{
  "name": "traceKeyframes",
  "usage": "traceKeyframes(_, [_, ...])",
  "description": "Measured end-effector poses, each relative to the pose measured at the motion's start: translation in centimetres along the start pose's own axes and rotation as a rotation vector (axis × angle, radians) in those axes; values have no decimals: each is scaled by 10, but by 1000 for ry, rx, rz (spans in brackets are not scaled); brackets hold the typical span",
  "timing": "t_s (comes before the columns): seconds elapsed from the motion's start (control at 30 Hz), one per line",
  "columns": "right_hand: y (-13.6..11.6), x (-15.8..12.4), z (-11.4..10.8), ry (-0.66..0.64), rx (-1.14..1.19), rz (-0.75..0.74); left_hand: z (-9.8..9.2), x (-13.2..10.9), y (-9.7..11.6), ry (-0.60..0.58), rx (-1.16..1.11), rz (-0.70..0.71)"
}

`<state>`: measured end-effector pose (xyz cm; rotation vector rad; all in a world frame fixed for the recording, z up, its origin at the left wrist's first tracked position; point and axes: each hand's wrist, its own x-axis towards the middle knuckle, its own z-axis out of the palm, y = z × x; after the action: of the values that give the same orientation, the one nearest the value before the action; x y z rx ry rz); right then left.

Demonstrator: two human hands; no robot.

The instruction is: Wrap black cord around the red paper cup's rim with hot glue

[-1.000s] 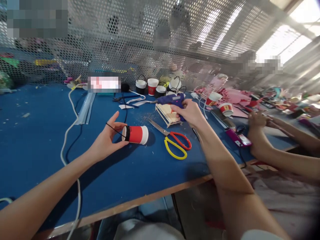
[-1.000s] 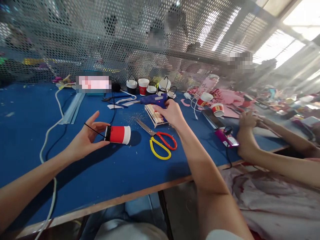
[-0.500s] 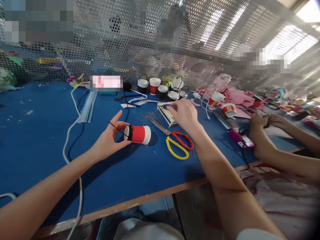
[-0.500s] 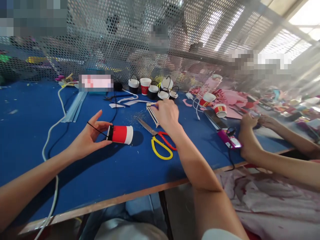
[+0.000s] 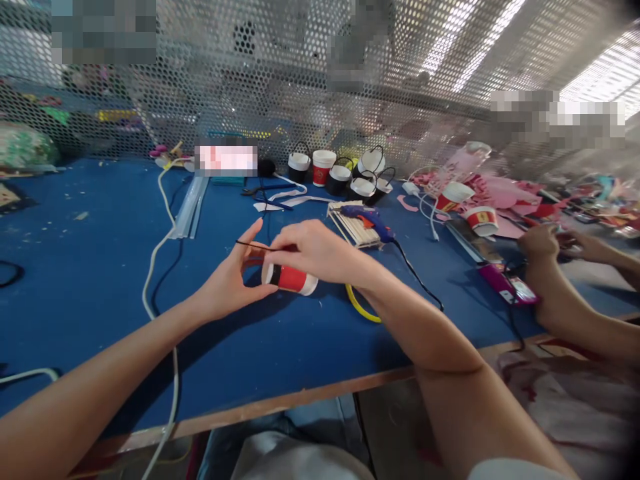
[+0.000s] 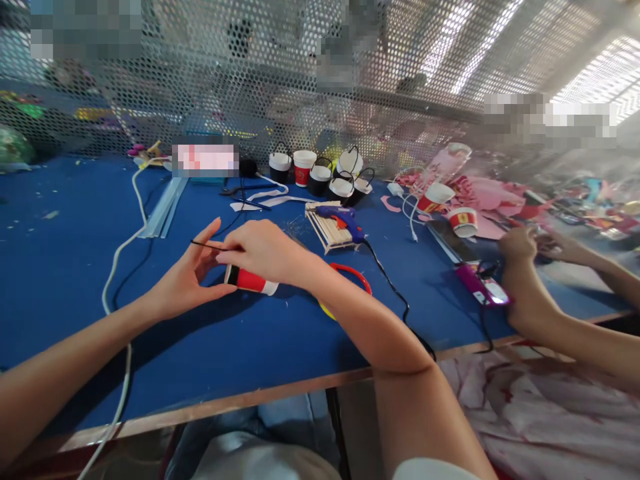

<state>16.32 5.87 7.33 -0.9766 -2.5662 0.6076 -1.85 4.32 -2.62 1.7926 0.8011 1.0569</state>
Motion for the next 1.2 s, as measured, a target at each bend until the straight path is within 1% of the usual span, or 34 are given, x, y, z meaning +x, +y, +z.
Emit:
traceKeyframes(0.07, [7,-8,-8,57,82,72,0,0,0,-17,-26,-18])
traceKeyframes(0.13, [14,-14,-10,121,106,124,1,0,1,-29,-44,-20])
traceKeyframes(0.27, [25,-18,-2,221,131,141,2,0,4,-61,-74,-1])
traceKeyframes(0.47, [33,-17,12,273,218,134,3,-1,6,-113,-107,21])
traceKeyframes(0.67, [39,-19,20,261,179,117,4,-2,7,-112,-122,37])
traceKeyframes(0.8, [40,-20,23,239,165,139,4,-4,10,-115,-120,52])
traceKeyframes(0.97, [43,-22,25,115,254,166,5,-5,11,-117,-105,73])
traceKeyframes(1.13, [46,-21,24,-25,266,141,4,-7,13,-130,-21,86])
traceKeyframes(1.2, [45,-20,24,-50,278,153,3,-8,14,-135,11,83])
